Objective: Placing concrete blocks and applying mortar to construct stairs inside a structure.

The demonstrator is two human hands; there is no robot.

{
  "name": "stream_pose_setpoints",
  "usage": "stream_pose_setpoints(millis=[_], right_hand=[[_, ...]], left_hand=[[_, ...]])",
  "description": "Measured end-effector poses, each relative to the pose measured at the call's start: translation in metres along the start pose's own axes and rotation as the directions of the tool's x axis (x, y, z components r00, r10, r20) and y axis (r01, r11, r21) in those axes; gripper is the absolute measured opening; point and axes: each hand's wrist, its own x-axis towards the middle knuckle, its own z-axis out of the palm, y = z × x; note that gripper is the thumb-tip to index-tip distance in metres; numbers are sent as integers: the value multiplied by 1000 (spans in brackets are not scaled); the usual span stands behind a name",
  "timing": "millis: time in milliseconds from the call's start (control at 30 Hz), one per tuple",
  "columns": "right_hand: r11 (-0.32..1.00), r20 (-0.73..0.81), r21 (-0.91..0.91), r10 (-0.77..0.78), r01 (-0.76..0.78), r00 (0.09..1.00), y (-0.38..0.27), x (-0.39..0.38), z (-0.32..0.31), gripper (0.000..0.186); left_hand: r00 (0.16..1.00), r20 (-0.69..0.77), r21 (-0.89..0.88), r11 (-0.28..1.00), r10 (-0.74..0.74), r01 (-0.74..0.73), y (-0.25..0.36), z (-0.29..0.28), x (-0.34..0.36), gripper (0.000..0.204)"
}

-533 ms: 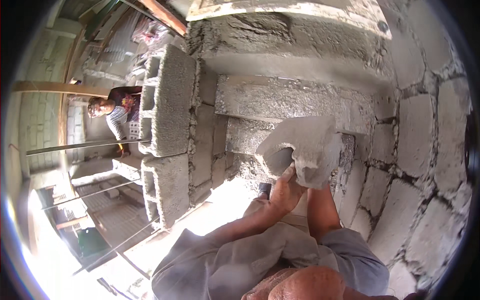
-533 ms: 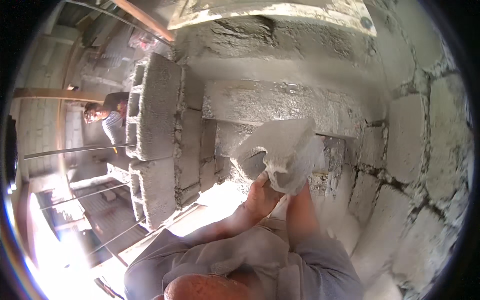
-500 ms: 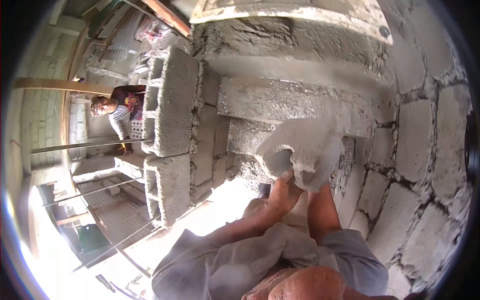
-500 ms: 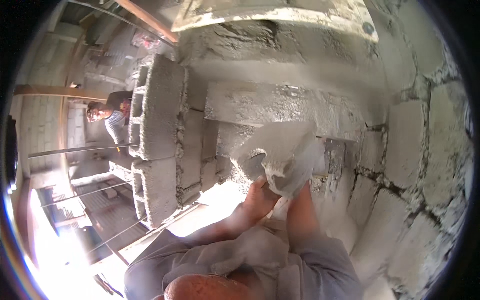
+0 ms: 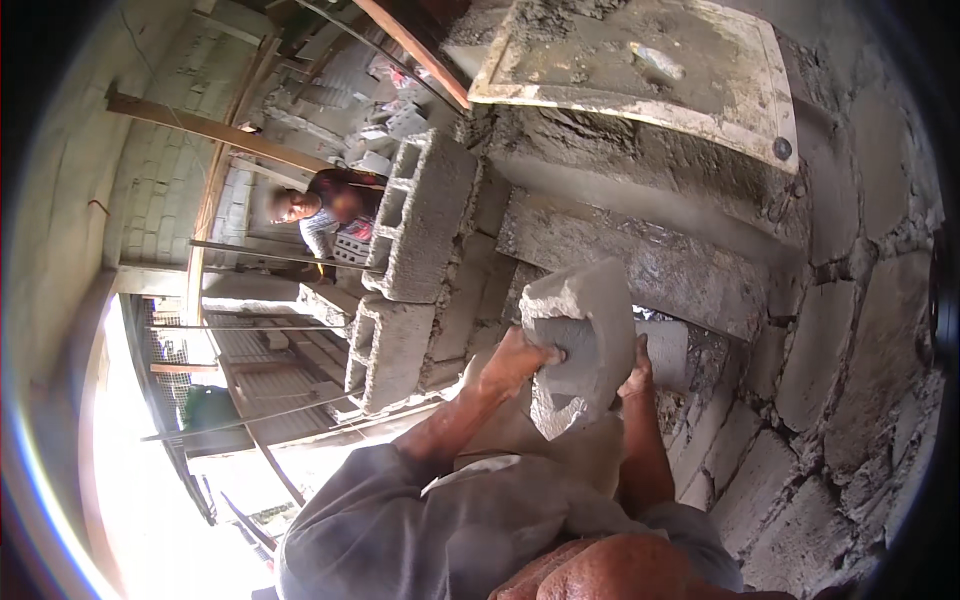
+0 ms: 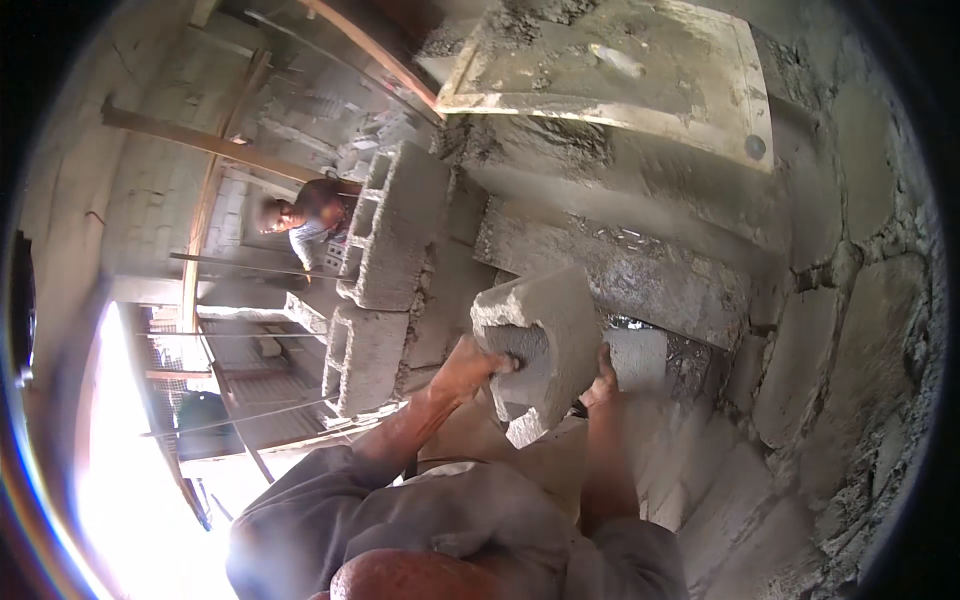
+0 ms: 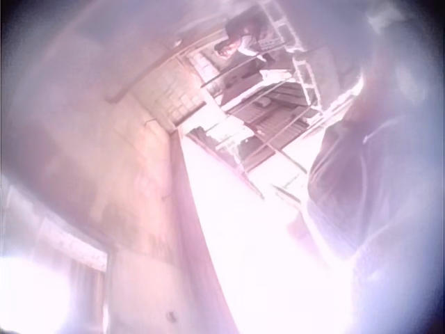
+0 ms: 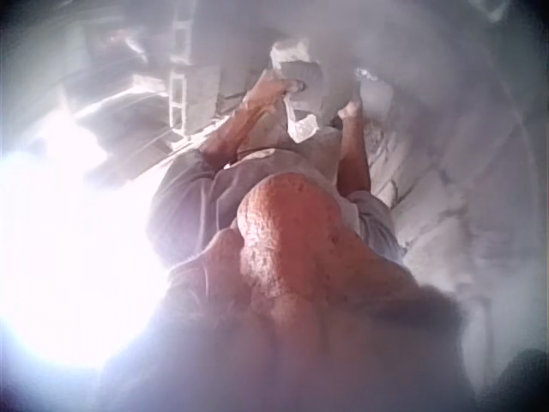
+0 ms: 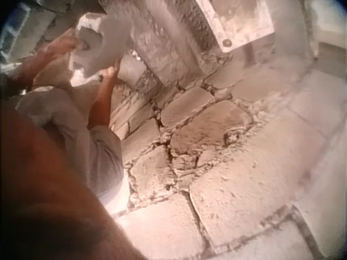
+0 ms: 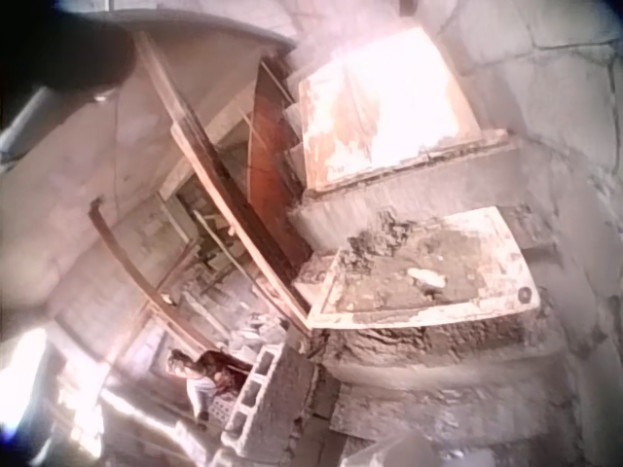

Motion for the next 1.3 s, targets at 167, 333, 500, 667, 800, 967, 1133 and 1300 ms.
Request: stream_pose_setpoints(millis=[167,333,500,667,800,967,1133,1300], right_hand=[[987,4,72,-144,144,990,-4,5,66,58],[969,201,-62,-224,241,954,-38,34,108,65],[942,257,-98,-288,321,923,-39,58,248,54],[644,457,-399,-477,653,750,-45,168,346,56],[959,633,-119,-127,258,763,-41,197,521,76],[978,566,-155,-27,139,824,-8,269,651,85],[988,587,-153,74,21,806,-8,335,730,71],[987,504,-163,86,-3,859,6,381,739,81]], left_hand=[[968,-181,144,979,172,-147,21,25,-43,42],[864,-220,47,889,454,-455,37,-12,-36,23],[865,-276,-139,873,418,-467,165,-62,-62,28],[722,-218,293,750,656,-593,303,-122,-88,35],[534,-333,613,609,777,-504,390,-179,-123,37],[504,-323,525,595,801,-609,495,-278,-140,29],[594,-340,552,666,729,-501,599,-357,-109,25],[656,-277,617,653,702,-439,630,-419,-45,24]])
